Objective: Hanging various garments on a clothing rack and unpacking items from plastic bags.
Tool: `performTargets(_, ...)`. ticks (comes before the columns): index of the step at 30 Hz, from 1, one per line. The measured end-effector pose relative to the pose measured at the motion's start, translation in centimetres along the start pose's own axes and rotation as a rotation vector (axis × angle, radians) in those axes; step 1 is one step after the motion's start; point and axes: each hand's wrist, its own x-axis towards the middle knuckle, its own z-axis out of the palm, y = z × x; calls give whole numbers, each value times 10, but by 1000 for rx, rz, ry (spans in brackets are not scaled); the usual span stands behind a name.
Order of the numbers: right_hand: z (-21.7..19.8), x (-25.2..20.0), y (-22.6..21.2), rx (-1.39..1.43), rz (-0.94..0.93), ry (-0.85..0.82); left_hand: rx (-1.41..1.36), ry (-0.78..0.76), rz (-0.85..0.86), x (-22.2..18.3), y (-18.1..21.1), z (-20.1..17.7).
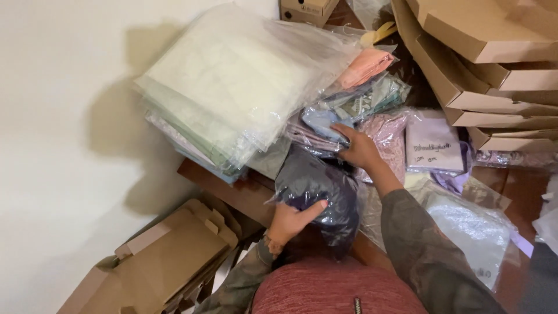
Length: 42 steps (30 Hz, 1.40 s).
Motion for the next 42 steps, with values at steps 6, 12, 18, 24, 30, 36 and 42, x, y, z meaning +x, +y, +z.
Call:
performTargets(6, -7, -53, 57, 379, -134, -96, -258, -251, -302, -26, 7, 23)
performTargets(12, -35, -170, 119, 1243, 209, 172, 258, -573, 245, -21, -16, 46)
performTargets(18, -92, -270, 131, 1444, 108, 282, -118, -432, -39, -21, -90, 76)
performTargets(24, -162, -325, 87, 1037, 197, 675, -470, -235, -155, -8, -122, 113)
performTargets(30, -197, -347, 47, 863, 192, 822, -529, -199, -234, 3, -132, 134)
performTargets(36, -223, -362, 38, 784, 186, 936, -646, -229, -303, 23, -129, 130)
performTargets(42, -229, -375, 46, 906, 54, 1011, -577, -253, -361, 39, -109, 110)
